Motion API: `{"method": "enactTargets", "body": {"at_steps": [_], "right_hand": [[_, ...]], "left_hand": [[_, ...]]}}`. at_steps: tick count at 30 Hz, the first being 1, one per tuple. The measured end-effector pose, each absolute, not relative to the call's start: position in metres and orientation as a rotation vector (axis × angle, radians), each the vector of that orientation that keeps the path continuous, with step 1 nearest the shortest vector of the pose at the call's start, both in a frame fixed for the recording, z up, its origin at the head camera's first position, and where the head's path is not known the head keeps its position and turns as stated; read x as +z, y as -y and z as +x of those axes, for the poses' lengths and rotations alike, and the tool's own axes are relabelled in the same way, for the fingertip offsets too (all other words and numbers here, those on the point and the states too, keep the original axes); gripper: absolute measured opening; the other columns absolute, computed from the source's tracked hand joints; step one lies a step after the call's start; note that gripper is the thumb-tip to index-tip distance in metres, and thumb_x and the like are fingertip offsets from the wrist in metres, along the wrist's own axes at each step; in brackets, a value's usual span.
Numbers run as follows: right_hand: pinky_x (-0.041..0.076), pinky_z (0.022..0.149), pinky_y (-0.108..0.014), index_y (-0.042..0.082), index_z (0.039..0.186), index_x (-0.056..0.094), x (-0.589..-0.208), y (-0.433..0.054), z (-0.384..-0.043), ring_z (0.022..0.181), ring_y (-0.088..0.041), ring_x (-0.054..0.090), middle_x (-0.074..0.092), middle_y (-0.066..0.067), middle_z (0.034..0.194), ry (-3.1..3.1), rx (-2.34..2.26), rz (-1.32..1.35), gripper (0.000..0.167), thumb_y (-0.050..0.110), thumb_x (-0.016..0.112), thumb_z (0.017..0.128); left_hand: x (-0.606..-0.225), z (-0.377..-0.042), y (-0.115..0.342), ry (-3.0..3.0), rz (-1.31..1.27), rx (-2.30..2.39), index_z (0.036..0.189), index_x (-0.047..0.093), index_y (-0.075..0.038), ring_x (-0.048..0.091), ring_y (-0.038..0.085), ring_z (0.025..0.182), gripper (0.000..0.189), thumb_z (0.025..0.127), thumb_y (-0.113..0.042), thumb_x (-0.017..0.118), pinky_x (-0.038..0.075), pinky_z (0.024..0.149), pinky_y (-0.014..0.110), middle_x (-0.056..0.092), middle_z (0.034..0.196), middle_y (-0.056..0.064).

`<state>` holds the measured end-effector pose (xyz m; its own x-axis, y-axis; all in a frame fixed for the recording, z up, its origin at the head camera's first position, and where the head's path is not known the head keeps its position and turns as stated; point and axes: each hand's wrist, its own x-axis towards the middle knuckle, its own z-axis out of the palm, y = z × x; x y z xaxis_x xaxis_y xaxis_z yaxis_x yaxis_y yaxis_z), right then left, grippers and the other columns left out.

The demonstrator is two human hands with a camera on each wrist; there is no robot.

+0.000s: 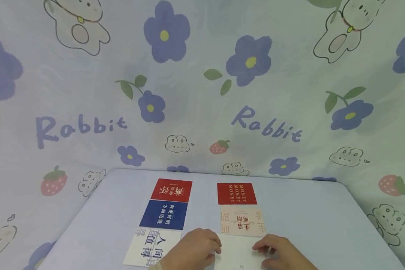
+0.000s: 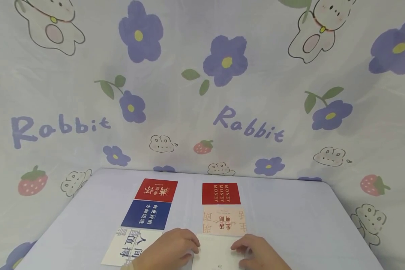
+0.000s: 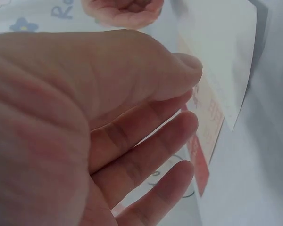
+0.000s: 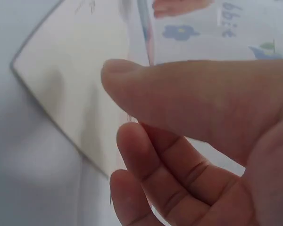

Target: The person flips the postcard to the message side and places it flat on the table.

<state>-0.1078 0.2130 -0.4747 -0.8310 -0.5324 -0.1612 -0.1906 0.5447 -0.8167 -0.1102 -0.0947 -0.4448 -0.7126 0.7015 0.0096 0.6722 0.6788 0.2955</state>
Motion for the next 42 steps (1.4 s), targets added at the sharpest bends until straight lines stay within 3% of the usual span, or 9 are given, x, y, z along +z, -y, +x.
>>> {"method": "enactTargets", "body": {"at_steps": [9, 24, 42], "right_hand": [[0.051, 0.076, -0.023, 0.014, 0.111, 0.070, -0.470, -0.182, -0.104, 0.084, -0.008, 0.053, 0.062, 0.006, 0.098, -2.440, -1.172, -0.566, 0.030, 0.015, 0.081, 0.083], [0.051, 0.074, -0.021, 0.012, 0.108, 0.070, -0.464, -0.134, -0.094, 0.081, -0.006, 0.054, 0.062, 0.005, 0.093, -2.384, -1.360, -0.590, 0.025, 0.015, 0.079, 0.085], [0.052, 0.072, -0.021, 0.012, 0.105, 0.073, -0.459, -0.087, -0.098, 0.078, -0.003, 0.054, 0.063, 0.007, 0.091, -2.369, -1.401, -0.582, 0.023, 0.012, 0.080, 0.083]], "left_hand": [[-0.435, -0.107, 0.098, -2.780, 1.018, 0.432, 0.103, 0.080, -0.028, 0.061, 0.001, 0.099, 0.019, 0.085, -0.022, 0.081, 0.052, 0.095, 0.026, 0.068, 0.106, -0.019], [-0.433, -0.102, 0.114, -2.784, 0.912, 0.458, 0.105, 0.076, -0.030, 0.063, 0.004, 0.099, 0.018, 0.087, -0.029, 0.078, 0.054, 0.094, 0.031, 0.068, 0.106, -0.019], [-0.437, -0.099, 0.164, -2.806, 0.773, 0.520, 0.106, 0.076, -0.022, 0.064, 0.010, 0.093, 0.020, 0.089, -0.032, 0.075, 0.058, 0.088, 0.039, 0.069, 0.102, -0.013]]}}
